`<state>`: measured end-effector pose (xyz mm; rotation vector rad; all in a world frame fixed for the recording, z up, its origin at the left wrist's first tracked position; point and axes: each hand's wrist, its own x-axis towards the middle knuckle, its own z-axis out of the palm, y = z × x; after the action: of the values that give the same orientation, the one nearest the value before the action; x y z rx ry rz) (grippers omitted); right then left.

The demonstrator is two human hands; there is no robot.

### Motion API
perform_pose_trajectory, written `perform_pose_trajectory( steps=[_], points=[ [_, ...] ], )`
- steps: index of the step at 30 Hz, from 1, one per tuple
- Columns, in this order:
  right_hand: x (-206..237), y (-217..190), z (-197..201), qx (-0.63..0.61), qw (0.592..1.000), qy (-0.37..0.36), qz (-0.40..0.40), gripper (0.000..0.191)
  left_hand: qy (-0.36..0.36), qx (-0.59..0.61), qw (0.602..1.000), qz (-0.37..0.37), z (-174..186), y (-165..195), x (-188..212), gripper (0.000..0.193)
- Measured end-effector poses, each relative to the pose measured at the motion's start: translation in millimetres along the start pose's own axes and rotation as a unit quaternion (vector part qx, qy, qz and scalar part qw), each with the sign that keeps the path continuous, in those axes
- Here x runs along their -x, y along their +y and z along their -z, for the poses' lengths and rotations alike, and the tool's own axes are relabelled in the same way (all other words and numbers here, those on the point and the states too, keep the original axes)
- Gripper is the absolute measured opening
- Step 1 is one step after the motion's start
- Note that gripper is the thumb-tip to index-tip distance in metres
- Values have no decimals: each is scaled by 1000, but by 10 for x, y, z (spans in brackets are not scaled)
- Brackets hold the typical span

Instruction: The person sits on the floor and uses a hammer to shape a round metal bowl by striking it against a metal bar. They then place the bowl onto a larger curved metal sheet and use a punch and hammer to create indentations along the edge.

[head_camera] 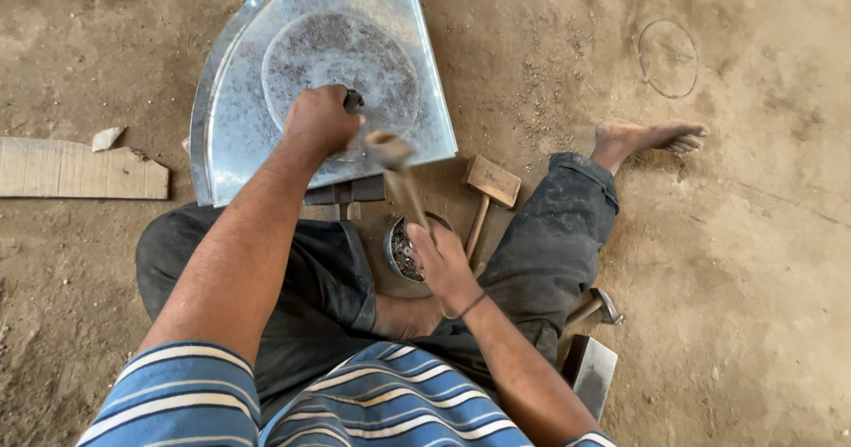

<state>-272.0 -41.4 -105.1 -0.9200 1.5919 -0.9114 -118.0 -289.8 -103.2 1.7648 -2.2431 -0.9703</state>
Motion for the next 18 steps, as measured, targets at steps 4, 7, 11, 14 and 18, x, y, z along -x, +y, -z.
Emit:
perform_pose_trajectory(
  steps=[4,7,11,14,18],
  points=[
    [-148,95,-28,78,996,30,39,48,-2,-19,1000,15,94,57,36,48],
    [-205,151,-55,127,985,51,106,45,-20,-13,999,25,183,82,73,47],
    [-198,107,-71,185,976,88,79,49,-49,-34,998,27,260,76,13,51],
    [-173,-6,-43,192,969,80,135,46,-83,-18,995,47,221,19,-53,50],
    [-199,-165,1,90,990,9,-109,46,-71,-24,997,31,150,-38,-90,44]
  ],
)
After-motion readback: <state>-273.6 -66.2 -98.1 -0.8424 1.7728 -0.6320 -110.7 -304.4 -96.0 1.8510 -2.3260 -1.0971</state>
